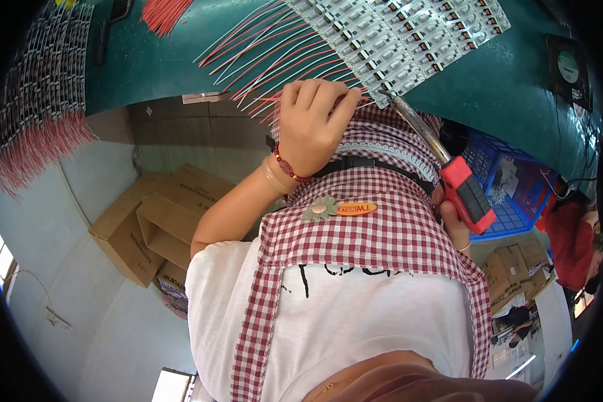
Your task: Assembling electronic components using a heat sealing or soldering tool at a workbench.
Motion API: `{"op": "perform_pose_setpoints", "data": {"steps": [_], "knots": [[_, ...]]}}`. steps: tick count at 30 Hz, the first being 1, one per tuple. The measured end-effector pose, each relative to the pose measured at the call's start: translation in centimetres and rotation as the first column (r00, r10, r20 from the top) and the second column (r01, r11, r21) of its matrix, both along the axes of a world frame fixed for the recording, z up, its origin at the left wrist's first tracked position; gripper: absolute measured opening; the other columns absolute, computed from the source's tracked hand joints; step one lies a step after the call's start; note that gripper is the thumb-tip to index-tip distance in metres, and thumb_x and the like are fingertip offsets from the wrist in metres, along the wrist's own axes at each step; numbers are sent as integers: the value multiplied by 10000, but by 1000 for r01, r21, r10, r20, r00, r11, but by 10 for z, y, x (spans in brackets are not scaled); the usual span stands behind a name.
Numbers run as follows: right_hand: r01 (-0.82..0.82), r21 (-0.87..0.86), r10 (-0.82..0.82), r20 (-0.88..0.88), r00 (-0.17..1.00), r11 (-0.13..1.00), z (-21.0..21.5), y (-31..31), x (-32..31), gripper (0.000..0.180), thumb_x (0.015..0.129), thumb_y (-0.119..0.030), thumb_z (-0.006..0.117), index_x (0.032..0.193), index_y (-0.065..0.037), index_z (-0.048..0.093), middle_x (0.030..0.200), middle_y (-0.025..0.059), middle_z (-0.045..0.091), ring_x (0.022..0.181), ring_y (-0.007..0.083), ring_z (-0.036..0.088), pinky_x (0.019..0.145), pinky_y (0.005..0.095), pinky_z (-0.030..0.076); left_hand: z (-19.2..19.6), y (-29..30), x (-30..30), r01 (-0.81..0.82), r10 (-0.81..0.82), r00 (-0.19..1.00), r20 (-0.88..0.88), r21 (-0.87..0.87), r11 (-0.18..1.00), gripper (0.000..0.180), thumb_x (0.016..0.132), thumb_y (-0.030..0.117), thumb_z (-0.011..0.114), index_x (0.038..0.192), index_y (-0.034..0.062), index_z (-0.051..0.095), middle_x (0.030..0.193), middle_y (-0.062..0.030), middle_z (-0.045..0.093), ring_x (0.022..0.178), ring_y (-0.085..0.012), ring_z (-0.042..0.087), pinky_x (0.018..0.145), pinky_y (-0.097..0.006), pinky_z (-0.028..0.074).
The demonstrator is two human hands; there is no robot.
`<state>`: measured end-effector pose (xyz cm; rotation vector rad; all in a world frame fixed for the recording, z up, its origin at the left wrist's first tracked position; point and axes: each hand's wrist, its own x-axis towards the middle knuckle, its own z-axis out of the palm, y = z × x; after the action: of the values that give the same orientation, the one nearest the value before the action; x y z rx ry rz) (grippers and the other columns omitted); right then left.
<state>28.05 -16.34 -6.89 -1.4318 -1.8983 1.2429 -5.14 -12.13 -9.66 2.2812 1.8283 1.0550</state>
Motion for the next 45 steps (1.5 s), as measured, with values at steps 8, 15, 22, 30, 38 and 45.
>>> {"op": "perform_pose_setpoints", "data": {"steps": [8, 15, 22, 30, 38, 45], "knots": [[151, -172, -189, -230, 955, 973, 2, 8, -13, 382, 874, -359, 768, 919, 12, 687, 822, 81, 649, 679, 180, 634, 596, 288, 484, -14, -2, -11, 2, 9, 998, -68, 149, 989, 267, 684, 86, 737, 950, 105, 746, 897, 17, 669, 788, -170, 611, 760, -341, 408], [102, -267, -210, -414, 886, 958, 6, 21, -42, 617, 950, -441, 661, 1291, 44, 489, 734, 59, 560, 588, 133, 502, 613, 302, 460, -32, -3, -20, 12, 6, 998, -69, 257, 966, 234, 706, 89, 757, 937, 119, 745, 906, 22, 679, 793, -163, 616, 775, -345, 403], [78, -214, -177, -492, 852, 974, 6, 31, -56, 605, 973, -431, 632, 1296, 55, 475, 711, 61, 549, 563, 125, 495, 594, 303, 466, -23, -2, -22, -32, 46, 997, -61, 210, 977, 184, 749, 93, 712, 931, 120, 700, 914, 2, 663, 814, -170, 615, 809, -362, 400], [82, -204, -179, -523, 833, 975, 3, 33, -55, 569, 987, -404, 613, 1293, 54, 474, 696, 63, 540, 553, 122, 492, 586, 294, 463, 5, 0, -29, -18, 19, 1000, -18, 59, 998, 194, 743, 25, 713, 919, 99, 677, 875, -25, 641, 804, -221, 598, 760, -366, 429], [90, -252, -212, -512, 832, 963, 2, 19, -34, 567, 974, -378, 632, 1304, 55, 472, 703, 64, 537, 570, 129, 478, 579, 291, 438, 40, -15, -45, -52, 55, 998, -33, 90, 995, 355, 744, 73, 642, 1094, 52, 701, 922, -55, 618, 821, -236, 583, 722, -357, 452], [103, -363, -223, -307, 925, 926, -2, 2, -24, 334, 900, -326, 736, 966, -4, 678, 801, 53, 644, 673, 156, 596, 606, 301, 476, 18, -8, -11, 51, -47, 997, 57, -70, 996, 301, 741, 2, 678, 1036, 50, 715, 871, -64, 587, 794, -234, 582, 701, -347, 462]]}}
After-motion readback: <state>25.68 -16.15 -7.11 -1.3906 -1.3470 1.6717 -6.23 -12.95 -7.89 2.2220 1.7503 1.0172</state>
